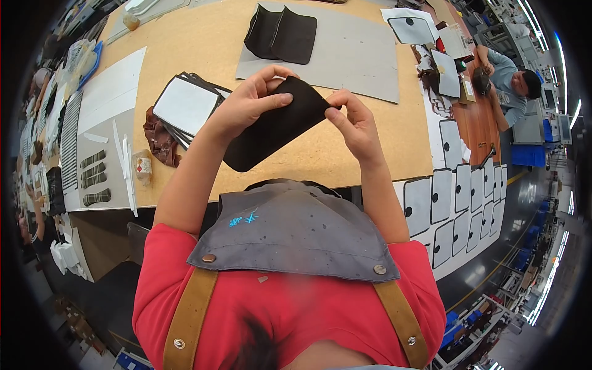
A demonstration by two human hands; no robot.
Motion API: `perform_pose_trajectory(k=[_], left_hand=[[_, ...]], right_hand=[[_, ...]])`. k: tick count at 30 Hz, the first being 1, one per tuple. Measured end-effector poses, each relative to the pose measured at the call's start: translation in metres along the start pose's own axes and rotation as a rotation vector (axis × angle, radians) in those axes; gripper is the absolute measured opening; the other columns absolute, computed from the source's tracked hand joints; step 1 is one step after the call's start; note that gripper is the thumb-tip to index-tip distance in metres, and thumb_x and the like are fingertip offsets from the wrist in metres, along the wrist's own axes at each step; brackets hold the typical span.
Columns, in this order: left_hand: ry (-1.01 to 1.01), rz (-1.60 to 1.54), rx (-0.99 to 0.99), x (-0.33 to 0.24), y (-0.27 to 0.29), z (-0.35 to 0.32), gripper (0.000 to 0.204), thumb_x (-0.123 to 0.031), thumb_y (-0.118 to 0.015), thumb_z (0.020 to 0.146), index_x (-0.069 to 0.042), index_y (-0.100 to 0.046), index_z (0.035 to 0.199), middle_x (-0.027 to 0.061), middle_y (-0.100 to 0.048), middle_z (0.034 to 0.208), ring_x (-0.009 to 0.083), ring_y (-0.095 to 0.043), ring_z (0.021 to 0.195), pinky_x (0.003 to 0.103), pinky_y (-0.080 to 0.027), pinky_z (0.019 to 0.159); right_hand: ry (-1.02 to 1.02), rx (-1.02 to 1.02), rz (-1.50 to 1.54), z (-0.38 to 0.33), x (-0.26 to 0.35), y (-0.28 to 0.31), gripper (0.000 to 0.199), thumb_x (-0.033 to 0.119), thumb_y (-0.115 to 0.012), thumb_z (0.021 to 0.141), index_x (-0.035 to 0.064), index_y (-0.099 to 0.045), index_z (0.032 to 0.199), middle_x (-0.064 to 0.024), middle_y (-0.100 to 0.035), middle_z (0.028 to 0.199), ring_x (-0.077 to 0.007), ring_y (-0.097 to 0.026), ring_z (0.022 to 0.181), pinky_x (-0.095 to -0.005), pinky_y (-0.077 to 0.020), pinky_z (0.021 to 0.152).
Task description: Assembling leather bag components by aligning and pressing pieces together.
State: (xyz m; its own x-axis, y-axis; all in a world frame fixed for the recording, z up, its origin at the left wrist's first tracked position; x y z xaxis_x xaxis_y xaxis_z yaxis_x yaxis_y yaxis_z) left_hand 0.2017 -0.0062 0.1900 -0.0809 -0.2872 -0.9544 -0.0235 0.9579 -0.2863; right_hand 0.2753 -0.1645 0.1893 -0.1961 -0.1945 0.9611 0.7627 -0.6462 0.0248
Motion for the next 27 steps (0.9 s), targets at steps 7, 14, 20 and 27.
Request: perform_pose_trajectory(k=[7, 14, 20, 27], left_hand=[[-0.112, -0.059, 0.089, -0.001, 0.009, -0.007, 0.044, -0.013, -0.066, 0.079, -0.006, -0.047, 0.118, 0.0066, -0.053, 0.119, 0.0127, -0.051, 0.108, 0.026, -0.04, 0.091], [-0.497, 1.046, 0.151, -0.041, -0.039, -0.015, 0.014, -0.017, -0.072, 0.073, -0.008, -0.063, 0.08, 0.0014, -0.061, 0.103, 0.0248, -0.04, 0.121, 0.039, -0.024, 0.102], [-0.438, 0.883, 0.121, -0.036, -0.034, -0.013, 0.015, -0.014, -0.074, 0.07, -0.008, -0.064, 0.078, -0.0009, -0.059, 0.082, 0.0201, -0.046, 0.101, 0.036, -0.03, 0.091], [-0.419, 0.729, 0.268, -0.027, -0.034, -0.008, 0.016, -0.014, -0.076, 0.068, -0.008, -0.065, 0.077, 0.0008, -0.058, 0.08, 0.0192, -0.048, 0.091, 0.034, -0.035, 0.085]], right_hand=[[0.074, 0.149, -0.134, -0.001, 0.022, -0.002, 0.014, 0.0, -0.067, 0.075, 0.0012, -0.058, 0.086, -0.0046, -0.055, 0.083, -0.0149, -0.053, 0.081, -0.0267, -0.0413, 0.074], [0.065, 0.184, -0.258, -0.004, 0.034, -0.013, 0.011, 0.002, -0.068, 0.075, 0.0037, -0.06, 0.082, -0.0051, -0.056, 0.081, -0.0181, -0.053, 0.079, -0.0291, -0.0423, 0.072], [0.072, 0.169, -0.317, -0.001, 0.037, -0.015, 0.01, 0.007, -0.069, 0.076, 0.0059, -0.061, 0.082, -0.0043, -0.057, 0.084, -0.0184, -0.051, 0.083, -0.0313, -0.0419, 0.075], [0.167, 0.215, -0.284, -0.001, 0.03, -0.015, 0.009, 0.004, -0.067, 0.075, 0.0081, -0.06, 0.079, -0.0017, -0.057, 0.079, -0.0184, -0.051, 0.084, -0.0392, -0.0347, 0.097]])
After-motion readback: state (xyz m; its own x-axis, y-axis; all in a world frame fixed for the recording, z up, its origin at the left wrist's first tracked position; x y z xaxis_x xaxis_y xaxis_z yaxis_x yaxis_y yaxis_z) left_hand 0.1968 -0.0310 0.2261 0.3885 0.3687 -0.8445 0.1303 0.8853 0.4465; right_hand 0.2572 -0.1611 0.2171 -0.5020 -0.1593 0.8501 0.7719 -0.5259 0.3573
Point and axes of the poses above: each hand's wrist, its own z-axis towards the middle knuckle, its own y-axis out of the back of the hand, x = y × z, the point moved 6 cm from there along z, towards the middle knuckle
